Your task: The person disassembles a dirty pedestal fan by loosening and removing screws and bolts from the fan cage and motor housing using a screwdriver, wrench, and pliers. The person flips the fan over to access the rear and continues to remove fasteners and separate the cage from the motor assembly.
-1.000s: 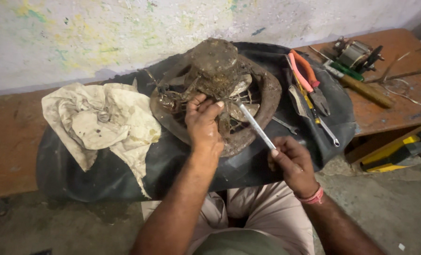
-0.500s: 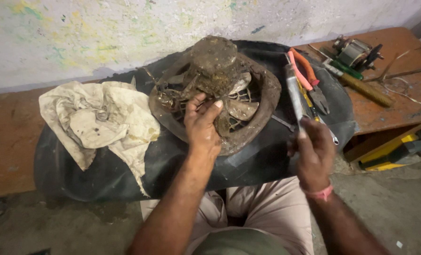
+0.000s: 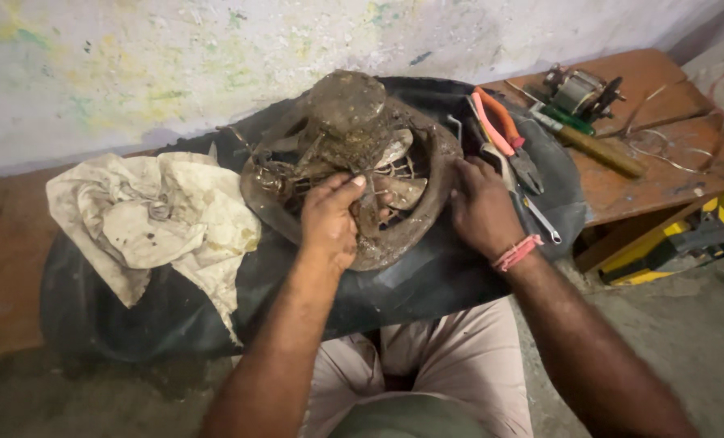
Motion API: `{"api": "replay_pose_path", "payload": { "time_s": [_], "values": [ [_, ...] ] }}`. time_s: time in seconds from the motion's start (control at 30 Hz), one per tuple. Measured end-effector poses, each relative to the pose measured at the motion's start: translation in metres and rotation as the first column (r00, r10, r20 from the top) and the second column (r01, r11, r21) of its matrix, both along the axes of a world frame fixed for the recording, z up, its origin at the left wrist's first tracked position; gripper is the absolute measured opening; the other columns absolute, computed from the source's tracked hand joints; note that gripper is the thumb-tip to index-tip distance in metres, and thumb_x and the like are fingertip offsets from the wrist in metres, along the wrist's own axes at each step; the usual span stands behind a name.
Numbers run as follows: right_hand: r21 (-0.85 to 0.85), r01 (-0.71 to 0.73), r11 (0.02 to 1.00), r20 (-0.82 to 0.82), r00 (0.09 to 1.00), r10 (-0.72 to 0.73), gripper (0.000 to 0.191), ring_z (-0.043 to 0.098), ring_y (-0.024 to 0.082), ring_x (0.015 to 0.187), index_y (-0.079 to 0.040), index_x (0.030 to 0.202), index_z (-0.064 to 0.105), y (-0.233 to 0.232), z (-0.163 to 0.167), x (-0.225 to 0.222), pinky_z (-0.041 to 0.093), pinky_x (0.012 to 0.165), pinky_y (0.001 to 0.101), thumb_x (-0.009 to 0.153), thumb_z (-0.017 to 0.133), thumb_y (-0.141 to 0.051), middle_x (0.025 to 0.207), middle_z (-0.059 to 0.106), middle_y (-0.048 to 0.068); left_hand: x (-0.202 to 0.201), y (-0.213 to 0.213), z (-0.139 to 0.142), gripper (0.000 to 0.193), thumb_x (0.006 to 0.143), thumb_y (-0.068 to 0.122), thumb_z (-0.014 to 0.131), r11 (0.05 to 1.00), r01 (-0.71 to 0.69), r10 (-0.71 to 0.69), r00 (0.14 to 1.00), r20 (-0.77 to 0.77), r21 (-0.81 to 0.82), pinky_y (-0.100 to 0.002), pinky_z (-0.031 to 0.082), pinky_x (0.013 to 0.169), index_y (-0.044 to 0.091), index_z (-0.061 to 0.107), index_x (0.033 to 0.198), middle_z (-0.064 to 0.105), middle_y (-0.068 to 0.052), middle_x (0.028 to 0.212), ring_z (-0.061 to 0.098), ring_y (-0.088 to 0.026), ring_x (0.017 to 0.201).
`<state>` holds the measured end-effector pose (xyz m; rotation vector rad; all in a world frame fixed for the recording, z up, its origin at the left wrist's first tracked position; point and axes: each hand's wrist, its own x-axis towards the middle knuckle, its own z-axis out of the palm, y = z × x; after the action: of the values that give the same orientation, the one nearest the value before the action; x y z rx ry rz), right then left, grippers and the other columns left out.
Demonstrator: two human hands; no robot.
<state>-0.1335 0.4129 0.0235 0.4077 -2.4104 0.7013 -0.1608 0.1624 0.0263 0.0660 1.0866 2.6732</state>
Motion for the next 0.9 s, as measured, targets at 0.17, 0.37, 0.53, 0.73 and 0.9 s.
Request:
{"api": "replay_pose_path", "payload": {
  "time_s": [0.17, 0.37, 0.53, 0.73, 0.9],
  "values": [
    [-0.018, 0.060, 0.998, 0.115, 0.992, -0.057, 0.041, 0.062, 0.041, 0.109, 0.000, 0.128, 0.062, 0.006, -0.002, 0.034, 0.051, 0.094, 0.0472, 0.087, 0.065, -0.004, 0.115, 0.067, 0.025, 0.004, 0.001, 0.002, 0.017, 0.099, 0.008, 0.060, 0.999, 0.008, -0.007, 1.000, -0.008, 0.048, -0.038, 0.063, 0.066, -0.003, 0.060, 0.112, 0.075, -0.020, 0.097, 0.074, -0.026, 0.076],
    [0.223, 0.081, 0.971, 0.263, 0.955, -0.140, 0.023, 0.065, 0.039, 0.095, -0.008, 0.109, 0.065, 0.016, 0.006, 0.049, 0.052, 0.082, 0.0489, 0.087, 0.063, -0.007, 0.096, 0.072, 0.016, 0.004, -0.001, 0.003, 0.019, 0.097, 0.009, 0.062, 0.993, 0.094, -0.089, 0.994, -0.062, 0.076, -0.038, 0.062, 0.067, -0.003, 0.061, 0.113, 0.074, -0.018, 0.094, 0.073, -0.024, 0.075],
    [0.406, 0.095, 0.909, 0.235, 0.950, -0.204, 0.024, 0.066, 0.040, 0.091, -0.004, 0.106, 0.060, 0.012, 0.015, 0.040, 0.052, 0.080, 0.0516, 0.082, 0.062, -0.006, 0.090, 0.069, 0.021, 0.001, 0.007, -0.003, 0.016, 0.093, 0.001, 0.065, 0.998, 0.027, -0.021, 0.992, -0.126, 0.048, -0.037, 0.059, 0.062, 0.000, 0.058, 0.108, 0.071, -0.013, 0.087, 0.068, -0.021, 0.069],
    [0.423, 0.056, 0.904, 0.511, 0.810, -0.289, 0.031, 0.068, 0.045, 0.086, -0.004, 0.102, 0.064, 0.026, 0.027, 0.052, 0.054, 0.077, 0.0551, 0.075, 0.071, -0.019, 0.087, 0.071, 0.025, -0.005, 0.029, -0.009, 0.017, 0.091, -0.002, 0.064, 0.971, -0.143, 0.162, 0.983, -0.083, 0.192, -0.035, 0.058, 0.063, 0.000, 0.059, 0.107, 0.070, -0.013, 0.086, 0.067, -0.020, 0.070],
    [0.365, 0.062, 0.929, 0.487, 0.837, -0.248, 0.023, 0.068, 0.045, 0.079, -0.004, 0.093, 0.069, 0.056, 0.057, 0.069, 0.055, 0.074, 0.0530, 0.074, 0.071, -0.017, 0.082, 0.070, 0.024, -0.010, 0.066, -0.013, 0.014, 0.095, -0.003, 0.064, 0.946, -0.237, 0.284, 0.936, -0.207, 0.222, -0.034, 0.058, 0.067, -0.002, 0.059, 0.109, 0.070, -0.012, 0.088, 0.067, -0.019, 0.072]
  ]
}}
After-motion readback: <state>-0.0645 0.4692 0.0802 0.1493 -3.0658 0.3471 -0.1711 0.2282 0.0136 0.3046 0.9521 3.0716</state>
